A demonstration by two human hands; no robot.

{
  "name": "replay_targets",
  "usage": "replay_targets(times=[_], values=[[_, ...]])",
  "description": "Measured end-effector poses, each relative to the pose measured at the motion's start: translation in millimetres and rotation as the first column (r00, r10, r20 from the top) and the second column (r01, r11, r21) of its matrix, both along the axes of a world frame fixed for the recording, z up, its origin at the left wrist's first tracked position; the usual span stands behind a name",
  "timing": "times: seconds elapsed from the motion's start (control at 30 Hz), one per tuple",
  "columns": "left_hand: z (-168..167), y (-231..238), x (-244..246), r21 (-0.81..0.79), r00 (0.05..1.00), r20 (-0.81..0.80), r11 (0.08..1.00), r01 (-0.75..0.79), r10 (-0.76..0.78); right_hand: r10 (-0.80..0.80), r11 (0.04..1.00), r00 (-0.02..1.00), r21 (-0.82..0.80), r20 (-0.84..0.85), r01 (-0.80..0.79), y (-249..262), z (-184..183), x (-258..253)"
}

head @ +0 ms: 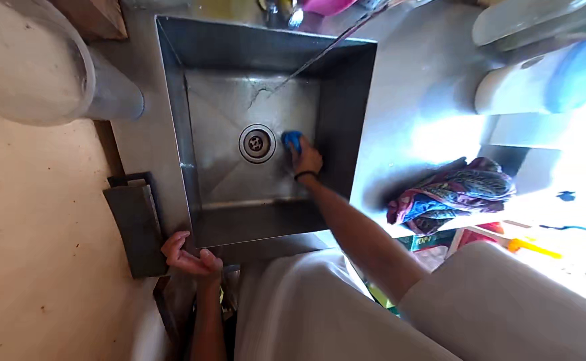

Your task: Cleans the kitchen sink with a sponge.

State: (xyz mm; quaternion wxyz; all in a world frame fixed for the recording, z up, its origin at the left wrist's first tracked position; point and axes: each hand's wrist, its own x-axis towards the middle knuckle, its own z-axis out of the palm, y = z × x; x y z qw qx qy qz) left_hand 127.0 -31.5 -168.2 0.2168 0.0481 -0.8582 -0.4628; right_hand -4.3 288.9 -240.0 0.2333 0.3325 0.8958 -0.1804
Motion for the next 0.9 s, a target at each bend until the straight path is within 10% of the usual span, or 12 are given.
replay_targets(times=[0.13,0.43,0.63,0.73,0.9], values=[[2.4,-1.3,-2.6,-0.015,1.0,0.006,1.0,0.016,-0.015,-0.18,0.974,0.972,-0.109,0.148,0.197,-12.6,8.3,67.4],[3.5,1.9,-1.8,-0.074,0.998,0.068,0.997,0.022,-0.017,-0.27,0.959,0.963,-0.086,0.014,0.27,-12.1,0.0,41.0],[6.0,2.6,-2.2,-0.101,0.997,0.074,0.995,0.01,-0.002,-0.597,0.668,0.799,-0.504,0.076,0.547,-92.0,-6.3,31.3],[7.7,1.2,-3.1,-0.121,0.996,0.092,0.993,0.007,0.004,-0.033,0.748,0.999,-0.662,0.019,0.038,-106.7,16.3,14.9],[8.0,3.0,-3.4,-0.116,0.998,0.068,0.993,0.002,0.006,0.776,0.392,0.631,-0.772,-0.016,-0.501,-89.6,18.7,30.3]])
